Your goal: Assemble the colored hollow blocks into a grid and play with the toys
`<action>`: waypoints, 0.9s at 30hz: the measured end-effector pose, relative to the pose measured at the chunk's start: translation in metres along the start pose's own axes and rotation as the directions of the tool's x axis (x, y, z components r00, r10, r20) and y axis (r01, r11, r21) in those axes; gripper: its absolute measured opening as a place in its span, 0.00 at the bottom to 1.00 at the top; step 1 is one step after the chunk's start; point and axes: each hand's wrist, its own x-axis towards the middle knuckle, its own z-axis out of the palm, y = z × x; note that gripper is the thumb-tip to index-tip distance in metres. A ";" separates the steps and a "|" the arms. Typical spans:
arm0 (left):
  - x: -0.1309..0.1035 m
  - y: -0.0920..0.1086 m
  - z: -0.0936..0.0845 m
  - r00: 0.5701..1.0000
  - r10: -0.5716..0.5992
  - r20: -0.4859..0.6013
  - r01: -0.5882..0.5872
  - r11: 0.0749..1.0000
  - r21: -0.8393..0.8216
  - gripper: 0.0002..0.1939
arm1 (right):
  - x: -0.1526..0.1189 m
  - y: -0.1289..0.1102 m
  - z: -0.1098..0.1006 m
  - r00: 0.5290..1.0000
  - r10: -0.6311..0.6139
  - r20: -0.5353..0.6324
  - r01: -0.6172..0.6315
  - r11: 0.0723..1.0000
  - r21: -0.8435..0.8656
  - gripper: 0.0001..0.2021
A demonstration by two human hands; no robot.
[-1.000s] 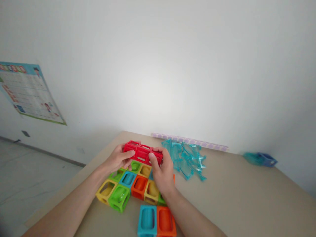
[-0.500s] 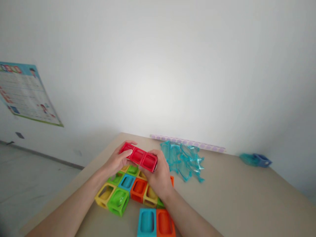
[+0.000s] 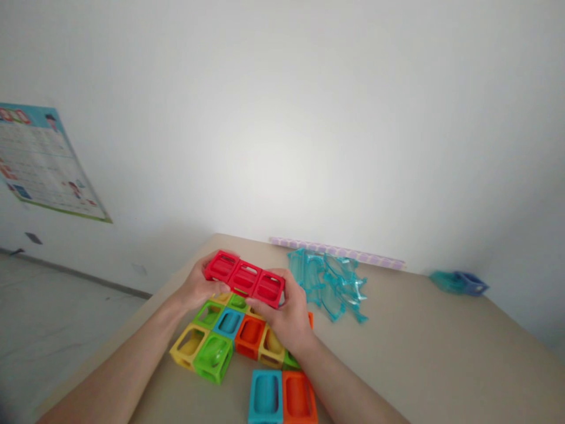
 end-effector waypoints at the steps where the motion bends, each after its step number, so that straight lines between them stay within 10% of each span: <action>1: -0.001 0.001 0.001 1.000 -0.004 0.010 0.004 1.000 0.001 0.30 | 0.000 0.001 0.000 1.000 -0.009 -0.011 0.009 1.000 -0.024 0.22; 17: 0.000 -0.007 0.011 0.994 -0.029 0.106 0.028 0.999 0.017 0.50 | -0.003 -0.011 -0.010 0.983 -0.163 -0.086 0.139 0.962 -0.234 0.22; 23: 0.000 -0.012 0.005 0.984 -0.098 0.148 0.068 0.979 0.194 0.28 | -0.034 0.003 -0.135 0.847 -0.484 -0.217 0.240 0.714 -0.657 0.25; 27: 0.000 -0.012 0.003 0.976 -0.142 0.163 0.095 0.958 0.270 0.23 | -0.057 0.036 -0.243 0.855 -0.277 -0.438 -0.123 0.713 -0.691 0.24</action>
